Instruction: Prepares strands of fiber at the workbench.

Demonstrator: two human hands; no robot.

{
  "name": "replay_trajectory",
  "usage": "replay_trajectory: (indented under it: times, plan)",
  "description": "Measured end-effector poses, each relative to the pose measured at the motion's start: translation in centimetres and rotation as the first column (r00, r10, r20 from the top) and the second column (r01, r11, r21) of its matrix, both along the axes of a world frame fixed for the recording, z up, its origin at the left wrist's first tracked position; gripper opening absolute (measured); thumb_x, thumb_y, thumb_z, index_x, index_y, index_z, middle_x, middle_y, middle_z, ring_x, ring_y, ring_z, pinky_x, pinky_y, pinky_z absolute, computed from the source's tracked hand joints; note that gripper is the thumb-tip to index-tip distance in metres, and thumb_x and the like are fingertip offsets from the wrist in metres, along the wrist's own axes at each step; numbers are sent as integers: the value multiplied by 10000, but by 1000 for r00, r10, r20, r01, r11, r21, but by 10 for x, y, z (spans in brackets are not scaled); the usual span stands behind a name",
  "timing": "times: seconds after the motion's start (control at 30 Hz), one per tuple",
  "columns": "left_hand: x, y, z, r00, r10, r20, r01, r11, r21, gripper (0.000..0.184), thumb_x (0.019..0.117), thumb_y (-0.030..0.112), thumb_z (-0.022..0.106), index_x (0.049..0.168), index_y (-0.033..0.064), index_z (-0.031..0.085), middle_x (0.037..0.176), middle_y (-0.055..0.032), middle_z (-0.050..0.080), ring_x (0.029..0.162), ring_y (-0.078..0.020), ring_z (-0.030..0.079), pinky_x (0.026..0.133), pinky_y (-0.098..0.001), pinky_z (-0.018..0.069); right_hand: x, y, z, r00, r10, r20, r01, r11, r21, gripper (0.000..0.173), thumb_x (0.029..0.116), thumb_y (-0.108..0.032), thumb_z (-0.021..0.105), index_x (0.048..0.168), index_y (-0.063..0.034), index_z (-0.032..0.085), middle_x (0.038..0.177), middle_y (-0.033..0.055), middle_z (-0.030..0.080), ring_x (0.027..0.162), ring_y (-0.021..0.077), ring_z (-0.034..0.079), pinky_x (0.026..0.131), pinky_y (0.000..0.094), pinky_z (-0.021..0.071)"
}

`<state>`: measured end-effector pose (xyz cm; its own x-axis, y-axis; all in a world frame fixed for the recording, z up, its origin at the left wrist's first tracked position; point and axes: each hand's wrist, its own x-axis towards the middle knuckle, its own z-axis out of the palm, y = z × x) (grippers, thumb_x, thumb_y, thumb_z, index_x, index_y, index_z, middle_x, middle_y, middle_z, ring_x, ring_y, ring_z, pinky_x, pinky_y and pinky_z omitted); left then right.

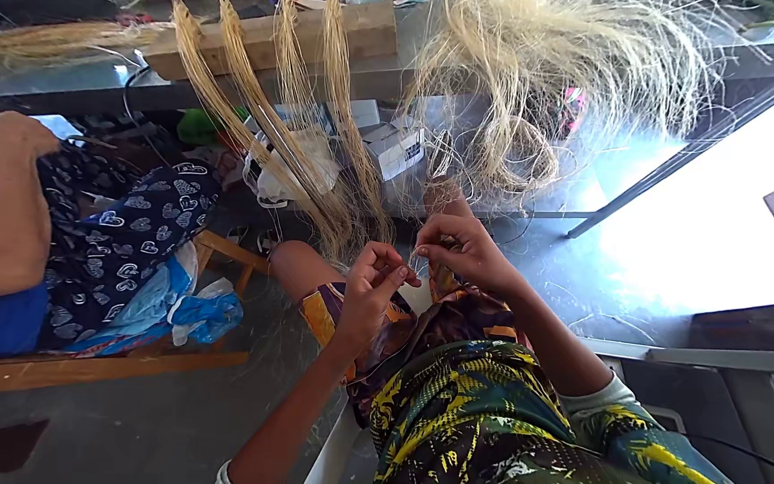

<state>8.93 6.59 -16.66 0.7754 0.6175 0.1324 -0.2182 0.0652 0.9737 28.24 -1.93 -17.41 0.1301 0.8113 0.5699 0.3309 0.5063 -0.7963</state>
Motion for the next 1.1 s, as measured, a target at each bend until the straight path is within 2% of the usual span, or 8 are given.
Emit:
replay_trajectory:
  times: [0.2, 0.3, 0.4, 0.57, 0.67, 0.8, 0.97, 1.1]
  plan:
    - [-1, 2, 2, 998, -62, -5, 62, 998, 34, 219, 967, -72, 515, 1106, 97, 523, 892, -4, 683, 845, -133, 716, 842, -332, 611, -1, 2, 2, 998, 58, -5, -58, 998, -39, 50, 946, -9, 606, 952, 14, 651, 842, 51, 645, 727, 77, 632, 676, 227, 570]
    - [1, 1, 3, 1000, -5, -20, 4, 1000, -14, 274, 954, -96, 526, 1182, 56, 517, 871, -30, 688, 839, -165, 725, 844, -346, 614, -1, 2, 0, 999, 16, -32, -19, 996, -82, 108, 988, -65, 565, 1017, 7, 640, 855, 46, 638, 734, 76, 625, 678, 229, 560]
    - [2, 2, 3, 999, 40, -29, -41, 999, -35, 319, 951, -102, 537, 1234, 43, 505, 856, -37, 692, 845, -179, 733, 853, -358, 617, -2, -2, -8, 991, -30, -128, 15, 993, -116, 174, 984, -116, 533, 1072, -17, 646, 889, 29, 647, 766, 73, 627, 703, 240, 554]
    - [3, 0, 4, 997, 69, -18, -69, 997, -25, 331, 948, -100, 552, 1247, 34, 510, 870, -39, 700, 842, -173, 730, 846, -343, 616, -14, -8, -14, 974, -28, -226, -13, 985, -174, 119, 959, -102, 634, 1035, -17, 670, 865, 20, 678, 760, 66, 651, 713, 236, 569]
    - [3, -1, 3, 996, 88, -31, -88, 996, -3, 323, 948, -92, 552, 1246, 28, 519, 871, -36, 697, 842, -150, 716, 826, -308, 601, -19, -7, -13, 959, -25, -281, -32, 980, -198, 61, 966, -62, 638, 969, -15, 677, 817, 14, 683, 743, 59, 653, 717, 224, 566]
    - [1, 0, 4, 997, 78, -25, -78, 997, 15, 295, 942, -100, 524, 1187, 63, 509, 867, -13, 682, 828, -154, 720, 829, -341, 617, -12, -6, -12, 967, -47, -249, -1, 983, -186, 81, 992, -62, 591, 967, -19, 654, 798, 16, 655, 726, 61, 636, 700, 220, 555]
    - [2, -1, 4, 999, 39, -14, -39, 999, 29, 289, 938, -101, 519, 1150, 94, 495, 852, 0, 673, 819, -136, 712, 814, -321, 609, -5, -8, -5, 983, -14, -184, -24, 979, -203, 100, 1016, -84, 551, 997, -25, 630, 830, 27, 642, 742, 64, 626, 689, 213, 543]
    - [1, 0, 6, 1000, 17, -13, -17, 999, 30, 272, 944, -96, 508, 1117, 113, 492, 852, 13, 672, 797, -123, 709, 799, -311, 613, 3, -7, 1, 999, 17, -51, -26, 980, -195, 125, 1041, -91, 517, 994, -24, 611, 818, 22, 607, 728, 53, 599, 680, 199, 525]
